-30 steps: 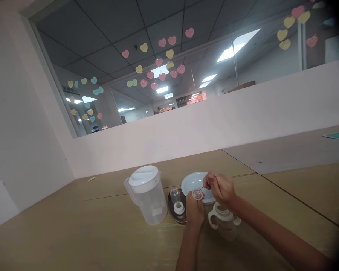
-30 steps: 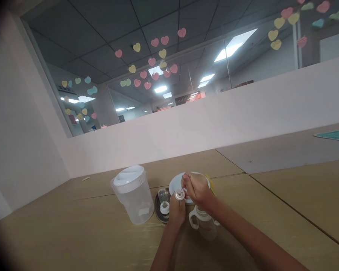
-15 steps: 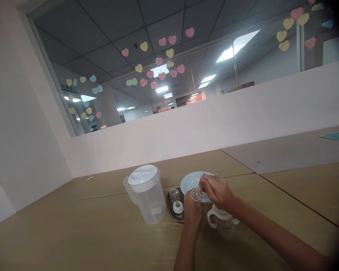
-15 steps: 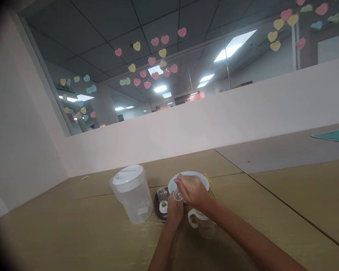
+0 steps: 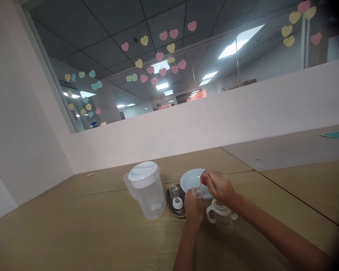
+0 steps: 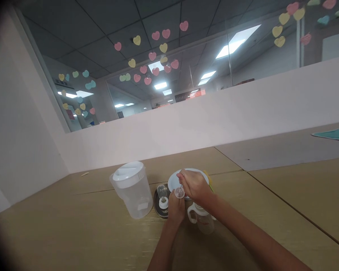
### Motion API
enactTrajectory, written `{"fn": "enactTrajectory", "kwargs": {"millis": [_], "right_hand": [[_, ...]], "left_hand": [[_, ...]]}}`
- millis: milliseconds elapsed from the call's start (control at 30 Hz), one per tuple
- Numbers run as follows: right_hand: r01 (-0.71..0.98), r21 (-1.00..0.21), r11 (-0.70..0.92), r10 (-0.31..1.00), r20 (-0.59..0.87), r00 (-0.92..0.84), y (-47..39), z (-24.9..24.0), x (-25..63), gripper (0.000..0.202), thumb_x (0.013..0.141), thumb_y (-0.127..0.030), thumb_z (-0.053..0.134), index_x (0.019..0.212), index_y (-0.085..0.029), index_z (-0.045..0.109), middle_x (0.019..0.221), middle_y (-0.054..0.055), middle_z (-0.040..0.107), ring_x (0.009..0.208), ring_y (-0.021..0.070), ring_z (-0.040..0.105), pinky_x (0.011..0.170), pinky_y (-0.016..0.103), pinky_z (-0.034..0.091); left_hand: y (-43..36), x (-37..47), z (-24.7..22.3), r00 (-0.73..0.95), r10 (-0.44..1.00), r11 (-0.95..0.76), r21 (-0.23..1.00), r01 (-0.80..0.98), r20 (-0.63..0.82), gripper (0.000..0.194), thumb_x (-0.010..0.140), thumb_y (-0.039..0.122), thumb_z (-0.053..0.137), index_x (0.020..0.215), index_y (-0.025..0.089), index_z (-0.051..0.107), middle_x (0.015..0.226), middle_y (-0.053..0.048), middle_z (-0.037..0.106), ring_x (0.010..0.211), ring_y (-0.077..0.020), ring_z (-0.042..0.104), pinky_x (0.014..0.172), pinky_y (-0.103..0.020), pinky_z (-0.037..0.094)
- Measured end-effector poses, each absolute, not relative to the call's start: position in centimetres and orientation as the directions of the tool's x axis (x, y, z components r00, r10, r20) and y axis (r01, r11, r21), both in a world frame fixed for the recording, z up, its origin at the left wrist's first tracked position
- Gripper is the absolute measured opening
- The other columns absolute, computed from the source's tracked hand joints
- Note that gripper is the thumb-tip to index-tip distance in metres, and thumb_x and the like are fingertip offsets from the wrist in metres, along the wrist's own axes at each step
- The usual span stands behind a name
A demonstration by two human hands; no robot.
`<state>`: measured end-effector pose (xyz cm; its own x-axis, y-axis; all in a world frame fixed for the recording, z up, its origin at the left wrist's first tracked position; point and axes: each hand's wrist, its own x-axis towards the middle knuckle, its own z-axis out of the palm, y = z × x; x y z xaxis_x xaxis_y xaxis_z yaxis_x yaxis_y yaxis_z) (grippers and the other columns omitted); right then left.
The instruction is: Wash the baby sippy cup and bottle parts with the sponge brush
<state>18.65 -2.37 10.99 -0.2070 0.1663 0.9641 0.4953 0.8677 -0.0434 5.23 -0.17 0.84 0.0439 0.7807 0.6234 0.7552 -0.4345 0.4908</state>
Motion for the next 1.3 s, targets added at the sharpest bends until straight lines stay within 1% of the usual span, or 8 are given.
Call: {"fn": "enactTrajectory", "kwargs": {"millis": [167,367,567,733,833,1067,1200,1300], "right_hand": [[0.497,-0.019,0.867,0.223,0.908,-0.354,-2.8,11.2,17.6,0.037,0.096,-0.022,0.027,0.064,-0.021,0.044,0.051,-0.003,0.048,0.046,0.0098,0.046,0.049,0.025,0.032],[0.558,0.024,0.830,0.308,0.814,-0.493,-2.3,10.5,17.1,0.032,0.095,-0.019,0.029,0.072,-0.019,0.052,0.059,0.000,0.055,0.052,0.0115,0.048,0.052,0.025,0.035],[0.677,0.103,0.729,0.341,0.803,-0.489,-1.4,10.9,18.4,0.029,0.094,-0.021,0.032,0.079,-0.018,0.056,0.064,0.003,0.057,0.056,0.0119,0.051,0.053,0.024,0.033],[0.776,0.083,0.625,0.429,0.794,-0.431,-1.9,11.0,18.4,0.035,0.096,-0.026,0.030,0.073,-0.017,0.056,0.058,0.002,0.057,0.051,0.0108,0.050,0.049,0.024,0.025],[0.771,0.088,0.630,0.443,0.775,-0.451,-2.0,10.2,17.8,0.034,0.095,-0.024,0.032,0.072,-0.017,0.056,0.056,0.002,0.057,0.049,0.0105,0.049,0.048,0.025,0.023],[0.765,0.106,0.635,0.500,0.699,-0.512,-1.0,8.8,16.7,0.029,0.091,-0.017,0.038,0.072,-0.017,0.058,0.060,0.003,0.061,0.054,0.0127,0.053,0.049,0.027,0.022],[0.769,0.054,0.637,0.549,0.669,-0.501,-1.5,9.2,16.8,0.031,0.092,-0.020,0.037,0.073,-0.018,0.061,0.067,0.004,0.062,0.061,0.0133,0.055,0.050,0.027,0.023],[0.707,-0.081,0.702,0.583,0.636,-0.505,-2.4,9.9,17.1,0.032,0.093,-0.025,0.035,0.080,-0.020,0.063,0.072,0.001,0.063,0.063,0.0118,0.055,0.052,0.025,0.026]], "left_hand": [[-0.3,5.3,1.5,0.027,0.791,-0.437,0.535,0.723,0.611,0.034,0.090,0.023,0.028,0.085,0.017,0.061,0.088,-0.010,0.066,0.083,-0.0212,0.058,0.076,-0.032,0.042],[-0.2,5.4,2.1,-0.035,0.752,-0.548,0.655,0.520,0.658,0.031,0.091,0.031,0.032,0.096,0.017,0.060,0.094,-0.009,0.064,0.087,-0.0198,0.057,0.077,-0.030,0.042],[-0.3,5.4,2.4,-0.054,0.767,-0.549,0.698,0.460,0.639,0.022,0.086,0.032,0.048,0.079,0.015,0.062,0.076,-0.003,0.061,0.069,-0.0147,0.052,0.061,-0.024,0.038],[0.0,5.4,2.2,-0.082,0.770,-0.546,0.720,0.427,0.633,0.020,0.082,0.022,0.048,0.073,0.016,0.065,0.089,-0.005,0.059,0.078,-0.0148,0.053,0.065,-0.024,0.039],[0.4,5.3,2.0,-0.090,0.782,-0.537,0.740,0.406,0.617,0.022,0.079,0.018,0.048,0.063,0.016,0.063,0.082,-0.003,0.055,0.073,-0.0136,0.051,0.064,-0.024,0.038],[-0.3,5.4,3.1,-0.073,0.742,-0.607,0.714,0.349,0.666,0.026,0.080,0.018,0.046,0.059,0.016,0.060,0.073,-0.002,0.054,0.069,-0.0136,0.049,0.062,-0.024,0.037],[-0.1,5.4,2.5,-0.074,0.727,-0.614,0.694,0.375,0.683,0.023,0.080,0.017,0.045,0.066,0.016,0.063,0.079,-0.004,0.060,0.073,-0.0152,0.053,0.066,-0.026,0.040],[0.5,5.3,1.6,-0.057,0.733,-0.590,0.675,0.443,0.678,0.023,0.082,0.019,0.045,0.071,0.016,0.065,0.079,-0.005,0.063,0.073,-0.0163,0.055,0.067,-0.027,0.041]]}}
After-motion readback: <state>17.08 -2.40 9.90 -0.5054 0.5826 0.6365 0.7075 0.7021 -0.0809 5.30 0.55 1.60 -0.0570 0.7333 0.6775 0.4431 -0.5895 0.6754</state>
